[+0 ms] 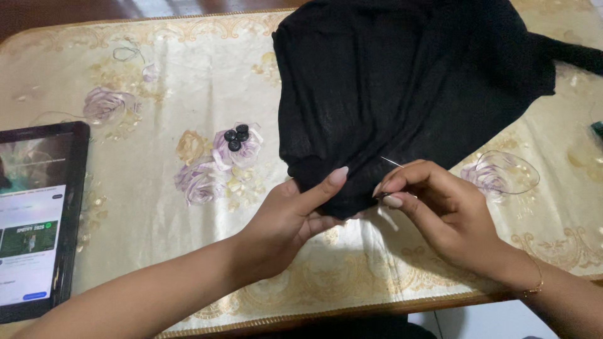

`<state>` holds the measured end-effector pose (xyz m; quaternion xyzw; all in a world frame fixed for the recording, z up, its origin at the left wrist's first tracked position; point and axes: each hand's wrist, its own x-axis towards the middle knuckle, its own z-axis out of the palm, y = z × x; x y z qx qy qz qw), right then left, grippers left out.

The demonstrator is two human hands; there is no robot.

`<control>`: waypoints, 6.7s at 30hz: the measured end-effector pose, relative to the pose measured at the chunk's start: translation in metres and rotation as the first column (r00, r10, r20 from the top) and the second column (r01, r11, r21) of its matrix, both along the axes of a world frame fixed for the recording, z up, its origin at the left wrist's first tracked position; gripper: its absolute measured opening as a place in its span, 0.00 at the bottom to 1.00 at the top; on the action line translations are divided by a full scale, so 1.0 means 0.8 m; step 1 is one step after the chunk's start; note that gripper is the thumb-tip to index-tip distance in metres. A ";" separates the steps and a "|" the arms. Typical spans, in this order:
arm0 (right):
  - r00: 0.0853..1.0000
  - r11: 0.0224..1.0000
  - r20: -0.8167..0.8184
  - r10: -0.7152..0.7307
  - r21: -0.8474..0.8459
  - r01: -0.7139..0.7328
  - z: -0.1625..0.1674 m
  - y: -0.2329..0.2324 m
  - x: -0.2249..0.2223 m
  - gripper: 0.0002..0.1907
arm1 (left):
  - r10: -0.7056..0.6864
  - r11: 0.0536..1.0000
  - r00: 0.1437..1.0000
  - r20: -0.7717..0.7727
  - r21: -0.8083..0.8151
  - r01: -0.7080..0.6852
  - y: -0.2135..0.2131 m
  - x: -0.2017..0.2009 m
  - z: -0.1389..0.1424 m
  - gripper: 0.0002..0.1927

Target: The person threads a needle and sews a black button onto a black garment laid on a table, pushing the needle through the fabric and button repeatedly and pulling the thread taut. Scissors and spare buttons rest on the table beside a tablet playing a video.

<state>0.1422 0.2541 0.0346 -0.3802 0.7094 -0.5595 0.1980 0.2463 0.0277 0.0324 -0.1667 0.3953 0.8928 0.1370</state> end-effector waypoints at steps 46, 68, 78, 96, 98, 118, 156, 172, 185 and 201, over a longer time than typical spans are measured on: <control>0.875 0.907 0.276 -0.397 -0.026 0.420 0.007 -0.054 -0.019 0.09 | 0.403 0.847 0.889 -0.215 -0.279 -0.452 -0.026 -0.042 -0.018 0.20; 0.929 0.948 0.198 -0.312 0.120 0.293 -0.004 -0.057 -0.037 0.08 | 0.356 0.764 0.891 -0.280 -0.463 -0.451 -0.026 -0.043 -0.028 0.15; 0.979 0.981 0.085 -0.186 0.077 0.179 0.000 -0.096 -0.028 0.08 | 0.269 0.831 0.909 -0.317 -0.400 -0.385 -0.021 -0.033 -0.015 0.20; 0.500 0.996 -0.862 -0.080 -0.046 0.080 -0.005 -0.087 -0.035 0.20 | 0.381 0.897 0.877 -0.292 -0.114 -0.427 -0.024 -0.040 -0.012 0.25; 0.489 0.997 -0.869 -0.079 -0.067 0.042 -0.008 -0.091 -0.035 0.17 | 0.371 0.902 0.884 -0.283 -0.115 -0.415 -0.022 -0.037 -0.013 0.24; 0.565 0.985 -0.811 -0.151 -0.173 0.015 -0.011 -0.077 -0.040 0.10 | 0.319 0.799 0.916 -0.244 -0.451 -0.398 -0.025 -0.044 -0.028 0.21; 0.416 0.995 -0.909 -0.030 -0.066 -0.073 -0.011 -0.080 -0.035 0.20 | 0.191 0.912 0.975 -0.112 -0.348 -0.218 -0.018 -0.038 -0.018 0.18; 0.411 0.998 -0.910 -0.054 -0.058 0.002 -0.004 -0.066 -0.037 0.21 | -0.333 0.732 0.912 0.240 -0.545 0.410 -0.010 -0.018 0.019 0.32; 0.345 0.998 -0.936 -0.067 -0.063 0.023 0.002 -0.058 -0.034 0.21 | 0.221 0.956 0.975 -0.004 0.199 -0.216 0.005 -0.023 -0.033 0.06; 0.336 0.993 -0.936 -0.104 -0.078 0.089 -0.008 -0.056 -0.048 0.20 | -0.041 0.975 0.997 0.070 0.220 0.025 0.000 -0.029 -0.040 0.19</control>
